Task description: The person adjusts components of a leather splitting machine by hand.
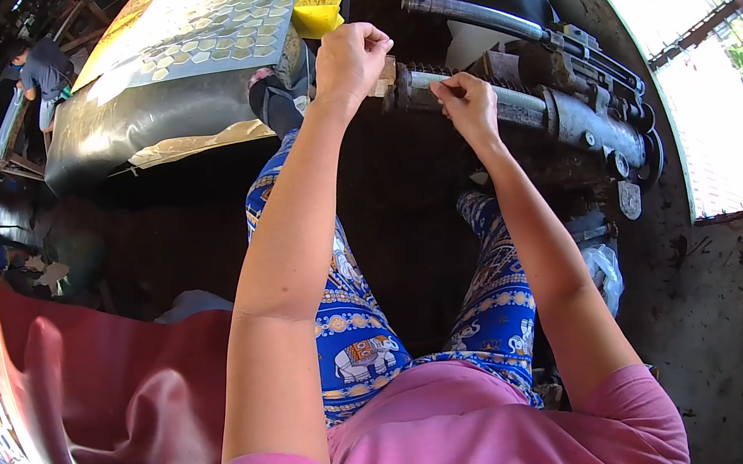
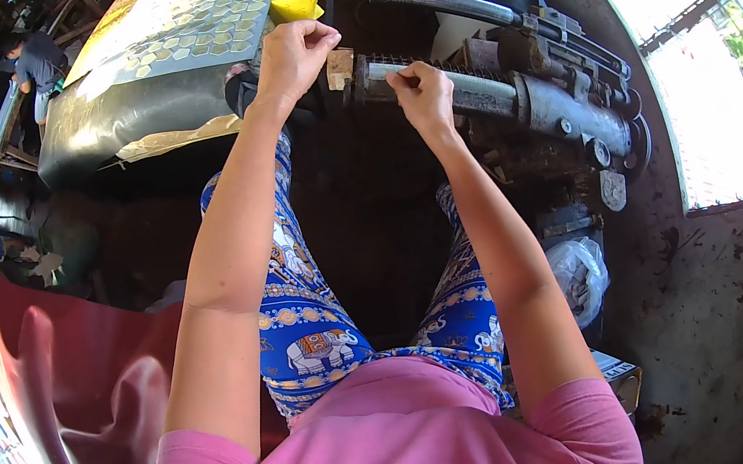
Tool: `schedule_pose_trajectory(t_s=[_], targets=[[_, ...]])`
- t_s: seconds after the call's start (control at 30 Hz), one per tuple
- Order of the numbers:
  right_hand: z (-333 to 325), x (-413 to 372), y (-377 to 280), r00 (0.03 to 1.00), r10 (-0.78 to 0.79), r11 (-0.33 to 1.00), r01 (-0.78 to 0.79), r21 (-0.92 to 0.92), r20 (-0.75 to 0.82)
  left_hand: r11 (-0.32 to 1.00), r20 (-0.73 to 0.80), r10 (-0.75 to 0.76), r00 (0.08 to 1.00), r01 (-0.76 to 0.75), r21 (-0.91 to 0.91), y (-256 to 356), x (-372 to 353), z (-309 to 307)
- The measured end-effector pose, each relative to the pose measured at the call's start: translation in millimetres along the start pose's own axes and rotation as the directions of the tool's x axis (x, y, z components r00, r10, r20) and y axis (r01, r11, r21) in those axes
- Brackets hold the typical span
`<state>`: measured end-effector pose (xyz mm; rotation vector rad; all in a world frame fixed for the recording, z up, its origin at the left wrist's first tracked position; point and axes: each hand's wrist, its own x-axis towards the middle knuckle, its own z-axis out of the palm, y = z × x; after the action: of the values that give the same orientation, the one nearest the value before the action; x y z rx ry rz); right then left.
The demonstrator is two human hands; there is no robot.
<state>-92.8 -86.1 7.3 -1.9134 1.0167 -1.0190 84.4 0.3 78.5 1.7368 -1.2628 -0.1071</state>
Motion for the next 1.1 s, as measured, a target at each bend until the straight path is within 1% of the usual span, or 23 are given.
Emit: schedule_pose_trajectory(t_s=[0.1,0.2,0.3,0.4,0.43,0.53,0.63,0.73,0.77,0.87,0.93,1.03,1.1], targets=[[2.1,-7.5,-1.0,0.996,-0.061,0.996,0.057,-0.061,-0.065,1.000,0.023,-0.023,0.999,0.023,0.016,0.6,-1.4,-2.3],[0.7,-18.5,-9.0,0.996,-0.006,1.000,0.003,-0.027,-0.084,1.000,0.025,-0.021,0.999,0.020,0.018,2.0,-1.0,-4.4],[-7.4,-29.0,-11.3,0.994,-0.004,1.000,0.006,0.019,-0.112,1.000,0.033,-0.011,0.999,0.011,0.009,3.4,-2.7,-1.8],[-21.6,-31.9,-16.1,0.995,0.019,0.989,-0.004,0.148,-0.102,1.000,0.045,0.008,0.999,-0.008,0.013,3.5,-3.6,-1.3],[-26.8,-33.2,-20.0,0.994,0.018,0.993,-0.005,0.122,-0.104,1.000,0.049,0.013,0.999,-0.014,0.014,3.4,-3.8,-1.3],[-30.9,-29.6,-32.4,0.993,-0.058,0.995,0.065,0.074,-0.099,1.000,0.041,0.016,0.999,-0.016,0.013,1.9,-3.3,-0.1],[-16.9,-16.4,-23.8,0.970,-0.220,0.975,0.216,-0.043,-0.102,1.000,0.051,0.010,0.999,-0.010,0.001,2.3,-3.1,1.8],[-2.7,-6.5,-19.4,0.909,-0.411,0.896,0.389,-0.213,-0.069,1.000,0.064,-0.004,0.998,0.004,0.001,5.5,-3.6,2.1],[3.4,-5.3,-16.9,0.912,-0.410,0.898,0.401,-0.180,-0.017,1.000,0.068,0.000,0.998,0.000,-0.004,6.4,-3.5,1.7],[11.3,-10.8,-9.9,0.895,-0.446,0.839,0.420,-0.345,0.003,0.999,0.063,0.032,0.997,-0.031,-0.019,8.1,-3.4,1.9],[9.5,-9.9,-7.5,0.896,-0.444,0.835,0.418,-0.359,0.010,0.999,0.065,0.036,0.997,-0.034,-0.029,11.3,-3.8,4.8],[10.8,-0.3,-2.7,0.897,-0.442,0.859,0.414,-0.302,-0.028,0.999,0.073,0.020,0.997,-0.018,-0.035,13.7,-5.6,5.2],[4.9,0.4,-11.4,0.959,-0.283,0.943,0.271,-0.191,-0.033,0.999,0.078,0.010,0.997,-0.008,-0.034,10.4,-6.8,7.5]])
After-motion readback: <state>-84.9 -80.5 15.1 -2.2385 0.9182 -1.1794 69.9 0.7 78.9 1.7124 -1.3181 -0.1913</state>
